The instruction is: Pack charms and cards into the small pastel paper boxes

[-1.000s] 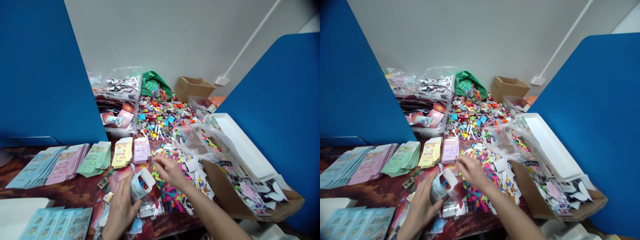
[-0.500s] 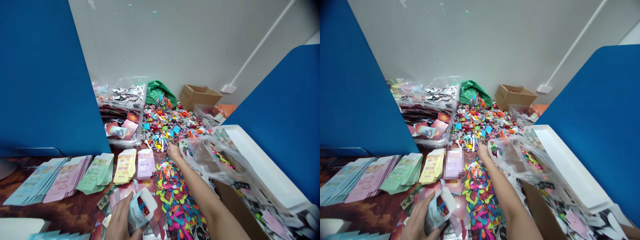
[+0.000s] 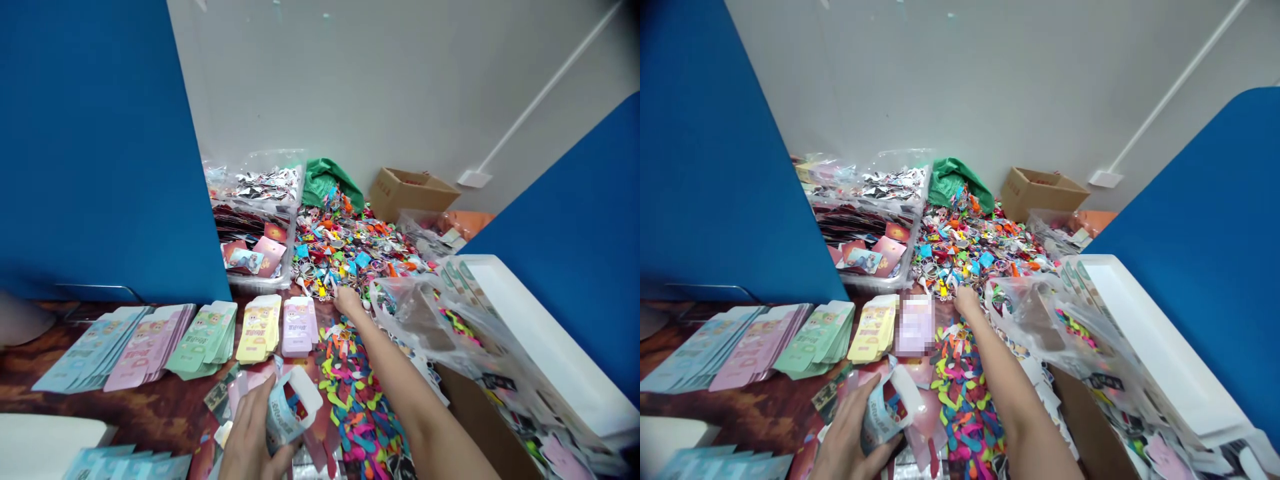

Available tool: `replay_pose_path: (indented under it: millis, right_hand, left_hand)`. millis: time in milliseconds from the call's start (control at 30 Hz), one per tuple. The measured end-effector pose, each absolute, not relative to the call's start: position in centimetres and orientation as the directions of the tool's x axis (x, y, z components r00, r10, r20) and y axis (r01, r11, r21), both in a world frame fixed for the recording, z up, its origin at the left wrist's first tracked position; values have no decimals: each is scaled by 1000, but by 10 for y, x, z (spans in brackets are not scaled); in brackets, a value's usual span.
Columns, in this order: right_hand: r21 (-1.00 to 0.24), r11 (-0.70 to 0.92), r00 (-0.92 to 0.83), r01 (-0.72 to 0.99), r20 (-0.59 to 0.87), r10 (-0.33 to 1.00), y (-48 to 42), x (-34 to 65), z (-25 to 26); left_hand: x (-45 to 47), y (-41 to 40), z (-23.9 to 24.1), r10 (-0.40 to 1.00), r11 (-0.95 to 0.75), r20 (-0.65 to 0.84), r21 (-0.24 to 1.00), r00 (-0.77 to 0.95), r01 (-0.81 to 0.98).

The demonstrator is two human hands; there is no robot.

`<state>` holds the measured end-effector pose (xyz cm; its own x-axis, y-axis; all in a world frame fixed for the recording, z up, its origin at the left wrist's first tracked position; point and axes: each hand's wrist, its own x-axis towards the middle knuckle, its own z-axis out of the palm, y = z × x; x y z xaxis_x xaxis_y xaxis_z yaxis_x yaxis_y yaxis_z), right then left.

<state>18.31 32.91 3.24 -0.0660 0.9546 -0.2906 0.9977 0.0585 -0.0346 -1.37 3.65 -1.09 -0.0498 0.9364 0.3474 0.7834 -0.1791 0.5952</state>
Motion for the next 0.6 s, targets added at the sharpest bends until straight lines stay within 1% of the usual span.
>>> replay_pose_path:
  millis: [100, 167, 233, 333, 400, 467, 533, 600]
  right_hand:
    - [-79, 152, -168, 985, -282, 945, 316, 189, 51]
    - [-140, 254, -284, 957, -281, 917, 303, 194, 69]
    - [-220, 371, -424, 902, -297, 856, 287, 198, 89]
    - [-360, 518, -626, 776, -340, 701, 258, 197, 118]
    - [-473, 608, -769, 638, -352, 533, 238, 190, 132]
    - [-564, 652, -861, 507, -359, 360, 219, 181, 140]
    - [-589, 664, -882, 460, -388, 266, 203, 170, 141]
    - [-578, 678, -878, 454, -421, 229, 193, 160, 137]
  left_hand:
    - [-19, 39, -5, 935, -179, 352, 562, -38, 807]
    - [-21, 42, -1, 938, -143, 338, 583, -78, 800]
    - [-23, 45, 4, 942, -101, 311, 618, -124, 780]
    - [-23, 49, 9, 947, -67, 280, 651, -158, 756]
    - [-23, 49, 11, 951, -56, 265, 653, -158, 755]
    - [-23, 47, 11, 952, -45, 259, 641, -161, 766]
    - [-23, 44, 10, 948, -36, 270, 617, -169, 786]
    - [-23, 39, 9, 942, -39, 292, 588, -167, 808]
